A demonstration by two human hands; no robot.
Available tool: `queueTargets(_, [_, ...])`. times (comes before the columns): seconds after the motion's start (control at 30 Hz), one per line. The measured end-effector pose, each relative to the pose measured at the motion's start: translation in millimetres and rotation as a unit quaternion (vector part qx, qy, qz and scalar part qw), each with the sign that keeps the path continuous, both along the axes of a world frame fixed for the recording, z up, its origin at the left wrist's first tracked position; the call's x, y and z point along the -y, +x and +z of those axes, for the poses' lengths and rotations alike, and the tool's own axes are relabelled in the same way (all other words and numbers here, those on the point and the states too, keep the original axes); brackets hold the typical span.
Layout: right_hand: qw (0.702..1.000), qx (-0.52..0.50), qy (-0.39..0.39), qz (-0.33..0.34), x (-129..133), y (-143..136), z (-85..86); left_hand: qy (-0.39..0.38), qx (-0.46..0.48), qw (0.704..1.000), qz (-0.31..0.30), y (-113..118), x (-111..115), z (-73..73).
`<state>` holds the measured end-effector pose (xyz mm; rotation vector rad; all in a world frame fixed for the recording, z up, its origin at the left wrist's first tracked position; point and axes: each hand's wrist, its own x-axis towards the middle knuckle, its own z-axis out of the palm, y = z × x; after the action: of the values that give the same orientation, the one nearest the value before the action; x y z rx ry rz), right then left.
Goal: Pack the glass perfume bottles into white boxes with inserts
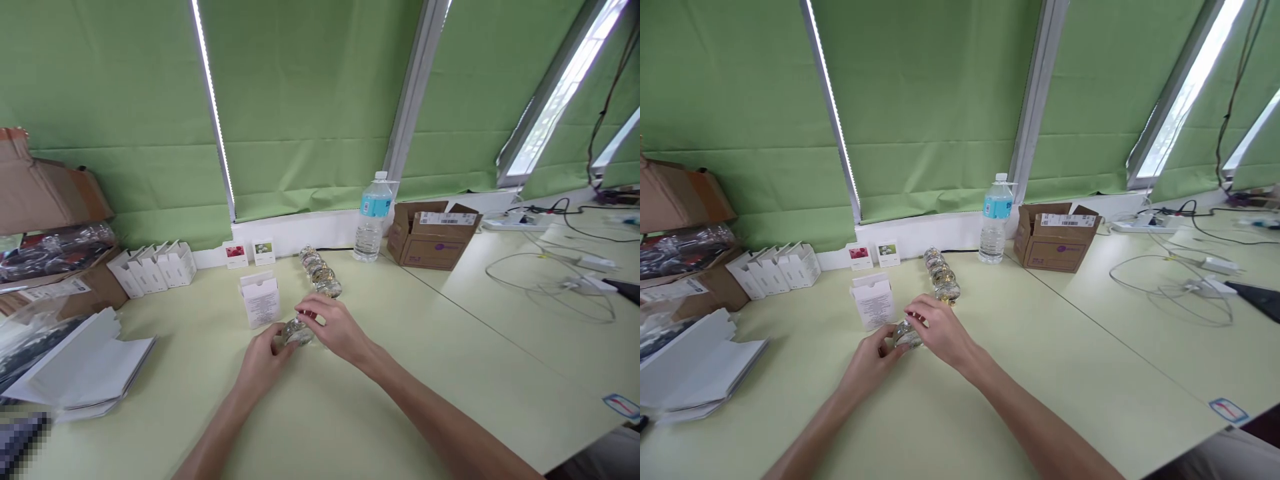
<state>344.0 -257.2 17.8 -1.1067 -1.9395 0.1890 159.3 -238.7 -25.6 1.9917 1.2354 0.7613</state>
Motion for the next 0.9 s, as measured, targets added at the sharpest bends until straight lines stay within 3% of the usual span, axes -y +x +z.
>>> queueTargets(0.53, [0.997,0.075,0.023,0.001,4.6,2.4,-8.7,0.021,0.002,1.000,-0.003,1.3,0.6,-0.5])
queueTargets(0.9, [0.995,-0.023,-0.100,-0.007,2.2,0.5,-5.9,0.012,-0.001,1.000,0.003,1.4,2.2,0.5])
